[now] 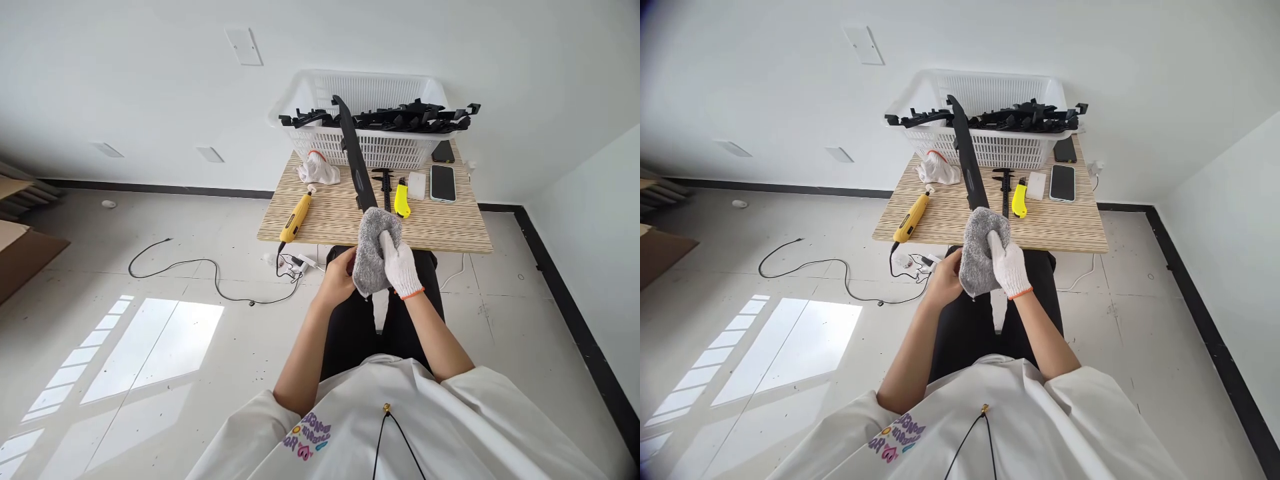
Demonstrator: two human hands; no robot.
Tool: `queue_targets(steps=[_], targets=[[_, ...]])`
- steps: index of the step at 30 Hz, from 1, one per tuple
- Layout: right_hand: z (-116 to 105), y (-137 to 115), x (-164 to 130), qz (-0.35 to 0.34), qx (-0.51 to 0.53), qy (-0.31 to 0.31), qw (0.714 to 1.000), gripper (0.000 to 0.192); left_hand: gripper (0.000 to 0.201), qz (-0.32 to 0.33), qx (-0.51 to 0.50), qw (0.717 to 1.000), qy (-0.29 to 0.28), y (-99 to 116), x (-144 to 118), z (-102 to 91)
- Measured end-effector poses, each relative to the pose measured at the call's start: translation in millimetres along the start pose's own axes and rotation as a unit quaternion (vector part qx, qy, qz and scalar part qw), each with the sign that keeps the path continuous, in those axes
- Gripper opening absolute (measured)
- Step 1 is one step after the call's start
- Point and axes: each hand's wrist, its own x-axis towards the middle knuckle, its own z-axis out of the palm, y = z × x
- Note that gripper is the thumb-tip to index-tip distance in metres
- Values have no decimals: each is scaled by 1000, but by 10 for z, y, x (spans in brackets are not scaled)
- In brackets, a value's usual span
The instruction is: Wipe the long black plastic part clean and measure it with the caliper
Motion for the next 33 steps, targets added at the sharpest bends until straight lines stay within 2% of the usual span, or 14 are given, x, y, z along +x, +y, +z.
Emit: queue_targets(steps=[2, 5, 7, 10, 12, 14, 16, 18, 20, 22, 25, 28, 30, 33], targets=[[-30, 18, -6, -3, -11, -9, 1000, 55, 20, 10, 37, 999, -5, 19, -24, -12], [-61, 36, -27, -32, -30, -17, 999, 66, 10, 19, 97, 995, -19, 51, -87, -22], [-78, 44, -30, -22, -21, 10, 999, 54, 16, 12, 89, 995, -39, 80, -141, -22], [-121, 52, -1, -7, 28, 37, 999, 52, 29, 6, 32, 998, -62, 109, -219, -28], [-154, 53, 32, -15, 113, -18, 993, 42, 30, 6, -9, 997, -81, 102, -259, -40], [-166, 50, 59, -14, 211, -99, 972, 44, 32, -14, -54, 992, -112, 86, -285, -44], [-136, 45, 61, 6, 268, -121, 956, 46, 35, -43, -91, 985, -139, 80, -296, -22], [-68, 41, 27, 12, 263, -60, 963, 43, 39, -60, -92, 984, -138, 95, -293, 28], [11, 44, -36, -7, 185, 29, 982, 41, 45, -60, -48, 992, -102, 121, -280, 90], [66, 57, -100, -35, 87, 77, 993, 40, 55, -59, 11, 996, -67, 138, -265, 145], [75, 91, -126, -45, 43, 58, 996, 40, 58, -60, 67, 994, -67, 125, -257, 206], [28, 95, -31, -25, 91, 23, 995, 43, 35, -44, 80, 992, -91, 112, -287, 269], [-7, 48, 87, -27, 114, 31, 993, 45, 22, -34, 67, 991, -108, 135, -328, 321], [-50, -95, 330, -58, 103, 49, 992, 43, 25, -38, 42, 992, -115, 204, -393, 392]])
